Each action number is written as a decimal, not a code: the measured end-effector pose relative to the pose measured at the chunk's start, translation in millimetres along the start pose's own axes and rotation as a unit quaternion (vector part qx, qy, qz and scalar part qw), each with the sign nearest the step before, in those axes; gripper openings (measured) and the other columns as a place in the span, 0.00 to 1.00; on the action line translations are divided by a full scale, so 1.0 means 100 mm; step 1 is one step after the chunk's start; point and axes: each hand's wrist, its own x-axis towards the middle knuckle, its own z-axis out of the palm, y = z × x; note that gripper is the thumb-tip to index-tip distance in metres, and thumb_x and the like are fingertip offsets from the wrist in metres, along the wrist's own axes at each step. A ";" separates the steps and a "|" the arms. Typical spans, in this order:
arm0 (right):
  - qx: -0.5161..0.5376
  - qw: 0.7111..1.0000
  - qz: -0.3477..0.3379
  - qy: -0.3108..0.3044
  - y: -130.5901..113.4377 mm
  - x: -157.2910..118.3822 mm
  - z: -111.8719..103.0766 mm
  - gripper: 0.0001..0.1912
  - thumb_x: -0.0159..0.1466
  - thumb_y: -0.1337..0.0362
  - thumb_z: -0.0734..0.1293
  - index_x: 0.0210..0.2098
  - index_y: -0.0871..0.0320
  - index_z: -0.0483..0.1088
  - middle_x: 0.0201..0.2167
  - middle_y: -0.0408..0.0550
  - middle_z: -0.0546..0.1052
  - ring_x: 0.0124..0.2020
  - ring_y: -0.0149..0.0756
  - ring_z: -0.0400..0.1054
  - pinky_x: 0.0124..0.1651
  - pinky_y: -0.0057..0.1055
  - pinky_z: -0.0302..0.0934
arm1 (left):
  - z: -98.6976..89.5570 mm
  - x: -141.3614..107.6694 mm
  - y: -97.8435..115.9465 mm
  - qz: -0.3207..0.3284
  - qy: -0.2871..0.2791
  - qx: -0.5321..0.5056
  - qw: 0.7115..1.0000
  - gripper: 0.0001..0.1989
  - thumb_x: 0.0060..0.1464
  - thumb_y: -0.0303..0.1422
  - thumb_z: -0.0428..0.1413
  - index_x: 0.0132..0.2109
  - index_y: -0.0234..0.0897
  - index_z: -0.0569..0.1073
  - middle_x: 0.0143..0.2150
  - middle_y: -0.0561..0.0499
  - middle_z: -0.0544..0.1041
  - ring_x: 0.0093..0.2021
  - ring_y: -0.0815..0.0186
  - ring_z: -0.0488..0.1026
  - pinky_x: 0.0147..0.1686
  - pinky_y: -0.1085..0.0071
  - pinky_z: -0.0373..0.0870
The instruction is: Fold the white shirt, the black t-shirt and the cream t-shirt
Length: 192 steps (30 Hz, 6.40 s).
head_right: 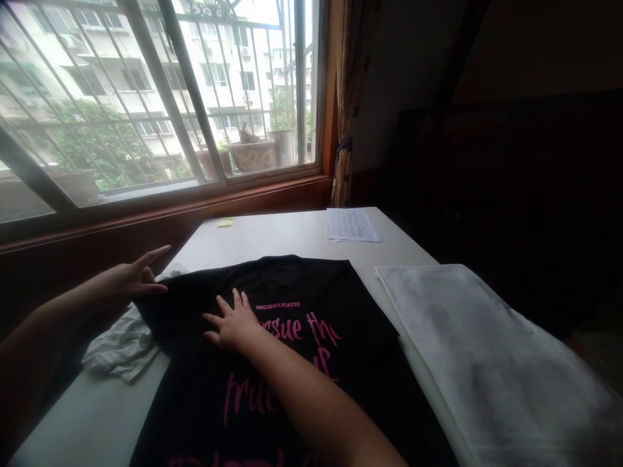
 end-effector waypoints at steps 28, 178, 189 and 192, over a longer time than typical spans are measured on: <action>0.016 0.976 -0.213 0.032 0.01 -0.12 0.03 0.31 0.72 0.42 0.59 0.69 0.48 0.63 0.73 0.47 0.58 0.75 0.46 0.46 0.75 0.51 0.36 | 0.12 0.00 0.90 0.026 0.173 -0.245 0.954 0.34 0.53 0.52 0.63 0.62 0.42 0.72 0.46 0.47 0.81 0.37 0.58 0.80 0.42 0.60 0.78; -0.048 0.975 0.187 0.112 2.29 -0.74 -0.59 0.30 0.74 0.48 0.54 0.70 0.55 0.62 0.74 0.50 0.57 0.75 0.42 0.47 0.75 0.46 0.40 | 2.03 1.30 1.29 0.114 0.030 0.058 0.991 0.30 0.71 0.48 0.43 0.73 0.41 0.57 0.76 0.46 0.53 0.76 0.51 0.47 0.72 0.44 0.46; -0.031 0.976 0.184 0.116 2.32 -0.76 -0.58 0.31 0.74 0.49 0.54 0.71 0.56 0.60 0.74 0.50 0.56 0.75 0.42 0.45 0.75 0.49 0.40 | 1.99 1.27 1.31 0.102 0.003 0.038 0.994 0.31 0.72 0.48 0.40 0.75 0.42 0.53 0.77 0.47 0.48 0.77 0.54 0.41 0.72 0.45 0.40; -0.034 0.972 0.178 0.148 2.27 -0.77 -0.59 0.28 0.75 0.53 0.55 0.68 0.57 0.64 0.72 0.52 0.61 0.74 0.42 0.50 0.74 0.48 0.44 | 1.99 1.25 1.30 0.105 0.010 0.030 0.994 0.29 0.72 0.47 0.41 0.74 0.43 0.55 0.77 0.47 0.49 0.77 0.53 0.43 0.72 0.45 0.41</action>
